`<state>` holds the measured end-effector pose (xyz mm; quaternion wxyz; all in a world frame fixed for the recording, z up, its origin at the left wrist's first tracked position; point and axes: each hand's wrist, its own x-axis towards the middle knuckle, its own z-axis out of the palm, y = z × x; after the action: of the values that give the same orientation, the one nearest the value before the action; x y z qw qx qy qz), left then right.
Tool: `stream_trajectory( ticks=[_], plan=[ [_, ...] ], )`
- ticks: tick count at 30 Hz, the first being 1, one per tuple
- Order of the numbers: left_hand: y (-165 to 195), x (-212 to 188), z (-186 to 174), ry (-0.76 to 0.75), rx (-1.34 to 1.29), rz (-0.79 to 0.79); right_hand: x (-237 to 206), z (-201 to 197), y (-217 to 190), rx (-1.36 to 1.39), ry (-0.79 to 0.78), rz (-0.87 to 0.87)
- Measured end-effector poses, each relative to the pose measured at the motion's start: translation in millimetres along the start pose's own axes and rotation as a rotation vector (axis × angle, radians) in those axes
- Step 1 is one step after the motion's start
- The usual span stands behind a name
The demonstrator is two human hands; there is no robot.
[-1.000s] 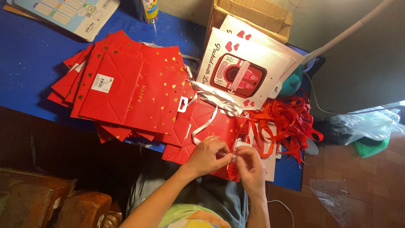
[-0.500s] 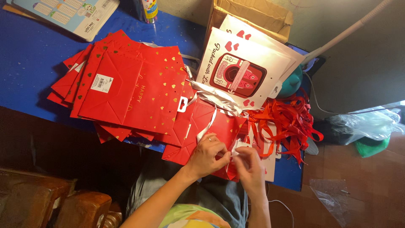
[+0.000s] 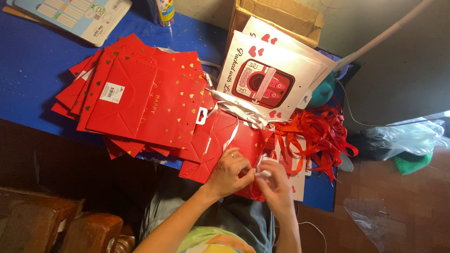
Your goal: The person folds red Valentine's Day paper gift bags on a blue table, creasing the sides and bottoms, and threads white ribbon handles through the punched holes of each bag, stacking finished bags with the pile of completed ones.
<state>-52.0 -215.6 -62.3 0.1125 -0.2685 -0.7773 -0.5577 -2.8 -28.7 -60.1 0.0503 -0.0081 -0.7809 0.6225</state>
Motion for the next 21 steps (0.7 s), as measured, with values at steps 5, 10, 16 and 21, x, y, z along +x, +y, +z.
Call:
stream_trajectory(
  ticks=[5, 10, 16, 21],
  plan=[
    [-0.9, 0.2, 0.9, 0.051, 0.076, 0.056, -0.7, 5.8, 3.7, -0.320, -0.020, -0.116],
    [-0.3, -0.7, 0.4, 0.031, 0.088, 0.033, 0.8, 5.1, -1.7, 0.121, 0.122, 0.109],
    [0.3, -1.3, 2.5, 0.055, 0.134, 0.056, -0.4, 3.6, -2.8, -0.394, -0.026, -0.270],
    [-0.1, -1.5, 1.1, 0.046, 0.123, 0.047, 0.9, 1.4, 9.2, 0.015, 0.104, 0.117]
  ],
)
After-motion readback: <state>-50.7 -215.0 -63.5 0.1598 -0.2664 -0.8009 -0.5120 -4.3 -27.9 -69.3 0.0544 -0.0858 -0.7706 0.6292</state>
